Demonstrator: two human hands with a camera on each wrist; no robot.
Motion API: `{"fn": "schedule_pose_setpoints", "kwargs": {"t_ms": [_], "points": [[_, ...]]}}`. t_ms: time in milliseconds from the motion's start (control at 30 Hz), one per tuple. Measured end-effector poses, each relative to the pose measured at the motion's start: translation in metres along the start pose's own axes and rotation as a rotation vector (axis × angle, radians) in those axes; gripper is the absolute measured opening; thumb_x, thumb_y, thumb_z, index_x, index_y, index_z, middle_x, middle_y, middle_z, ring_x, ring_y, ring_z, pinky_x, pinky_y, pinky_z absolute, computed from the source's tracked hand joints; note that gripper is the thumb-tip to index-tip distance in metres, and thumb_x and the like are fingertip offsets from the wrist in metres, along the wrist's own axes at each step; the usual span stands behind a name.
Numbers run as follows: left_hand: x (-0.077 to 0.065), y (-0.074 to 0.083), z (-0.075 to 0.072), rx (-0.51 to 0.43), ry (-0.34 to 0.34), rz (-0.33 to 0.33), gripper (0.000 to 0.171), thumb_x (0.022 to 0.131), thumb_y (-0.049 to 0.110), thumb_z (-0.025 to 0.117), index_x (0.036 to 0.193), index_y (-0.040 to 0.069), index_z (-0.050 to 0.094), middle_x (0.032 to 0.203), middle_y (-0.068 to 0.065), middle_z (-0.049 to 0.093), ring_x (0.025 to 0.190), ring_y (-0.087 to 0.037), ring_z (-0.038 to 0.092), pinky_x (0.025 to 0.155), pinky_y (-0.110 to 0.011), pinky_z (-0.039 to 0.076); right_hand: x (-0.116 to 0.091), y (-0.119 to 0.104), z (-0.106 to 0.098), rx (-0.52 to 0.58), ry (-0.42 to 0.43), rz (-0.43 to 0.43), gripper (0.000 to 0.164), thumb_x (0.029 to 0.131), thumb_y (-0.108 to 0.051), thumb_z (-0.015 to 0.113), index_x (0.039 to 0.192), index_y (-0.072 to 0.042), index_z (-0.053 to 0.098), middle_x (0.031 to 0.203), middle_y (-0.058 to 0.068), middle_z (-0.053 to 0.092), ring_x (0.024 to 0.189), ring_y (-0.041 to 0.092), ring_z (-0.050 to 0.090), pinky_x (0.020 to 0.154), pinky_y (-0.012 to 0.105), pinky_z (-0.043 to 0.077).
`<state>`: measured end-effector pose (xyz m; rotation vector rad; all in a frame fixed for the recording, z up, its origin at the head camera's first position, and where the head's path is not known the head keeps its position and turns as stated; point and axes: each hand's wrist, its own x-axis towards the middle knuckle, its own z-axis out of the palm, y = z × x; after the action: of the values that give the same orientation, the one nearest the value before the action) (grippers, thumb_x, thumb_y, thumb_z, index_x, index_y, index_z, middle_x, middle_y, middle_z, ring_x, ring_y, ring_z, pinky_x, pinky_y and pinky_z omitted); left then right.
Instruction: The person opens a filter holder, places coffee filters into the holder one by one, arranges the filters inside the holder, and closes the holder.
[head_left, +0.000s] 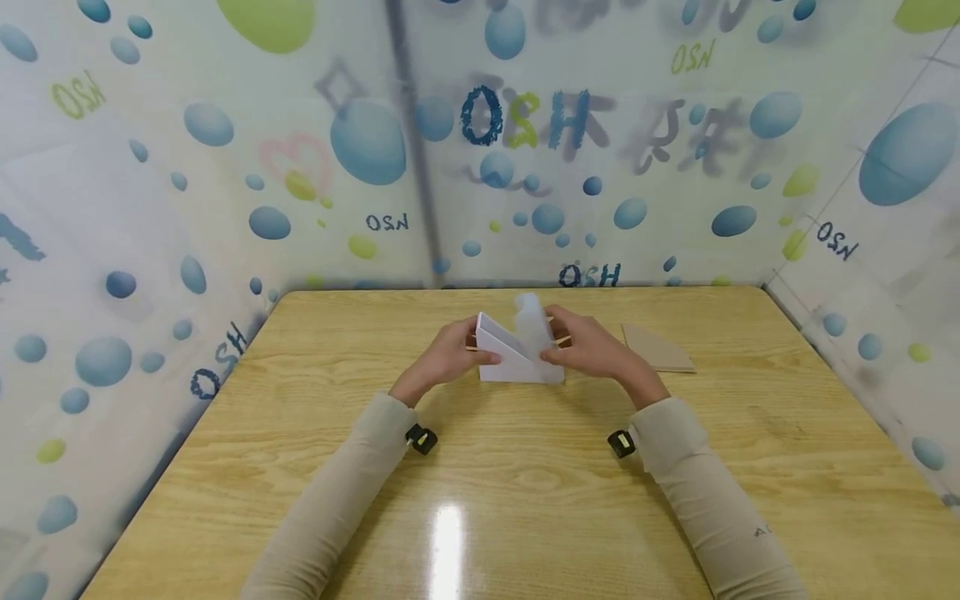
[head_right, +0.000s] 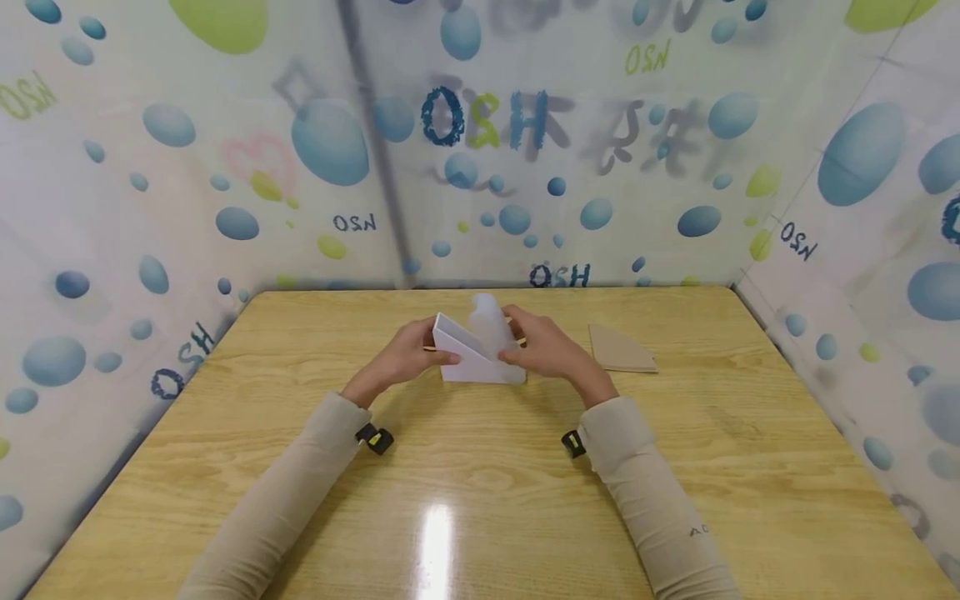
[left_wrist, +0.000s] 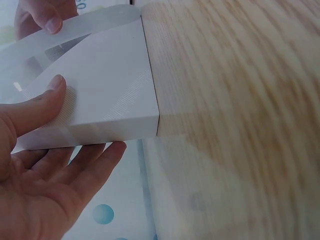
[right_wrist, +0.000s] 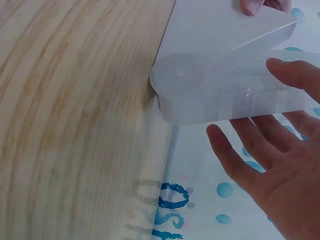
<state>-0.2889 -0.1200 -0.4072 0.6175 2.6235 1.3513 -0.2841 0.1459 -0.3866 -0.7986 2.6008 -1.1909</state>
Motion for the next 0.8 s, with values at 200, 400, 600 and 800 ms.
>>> {"fn": "schedule_pose_setpoints", "kwargs": {"t_ms": [200,400,600,800], "points": [[0.0,0.0,0.0,0.005,-0.002,0.003,0.038,0.092,0.007,0.078,0.126,0.002,0.063,0.124,-0.017,0.071,0.111,-0.034,0.072,0.094,-0.043,0.059,-0.002,0.001,-0.004,0.002,0.0,0.0,0.066,0.096,-0.01,0.069,0.154,-0.006,0.039,0.137,0.023,0.064,0.123,0.038,0.064,0.105,0.057,0.052],[0.0,0.0,0.0,0.009,-0.002,-0.002,0.038,0.092,0.007,0.078,0.126,0.002,0.063,0.123,-0.017,0.071,0.111,-0.034,0.072,0.094,-0.043,0.059,-0.004,0.0,-0.009,0.009,-0.01,0.001,0.068,0.095,-0.009,0.07,0.155,-0.006,0.037,0.138,0.023,0.063,0.125,0.039,0.063,0.105,0.056,0.052],[0.0,-0.001,-0.001,0.006,-0.001,0.013,0.038,0.092,0.007,0.077,0.126,0.001,0.063,0.123,-0.018,0.072,0.111,-0.034,0.072,0.094,-0.043,0.059,-0.008,0.003,-0.016,0.03,-0.019,0.002,0.065,0.096,-0.009,0.071,0.153,-0.006,0.039,0.138,0.023,0.062,0.127,0.041,0.062,0.104,0.056,0.053],[-0.001,-0.001,0.0,0.0,-0.008,0.007,0.038,0.093,0.007,0.077,0.128,0.003,0.063,0.124,-0.016,0.071,0.111,-0.033,0.072,0.094,-0.043,0.059,-0.013,0.008,-0.025,0.056,-0.021,-0.012,0.06,0.097,-0.011,0.071,0.149,-0.006,0.042,0.134,0.02,0.062,0.124,0.04,0.063,0.103,0.055,0.054]]}}
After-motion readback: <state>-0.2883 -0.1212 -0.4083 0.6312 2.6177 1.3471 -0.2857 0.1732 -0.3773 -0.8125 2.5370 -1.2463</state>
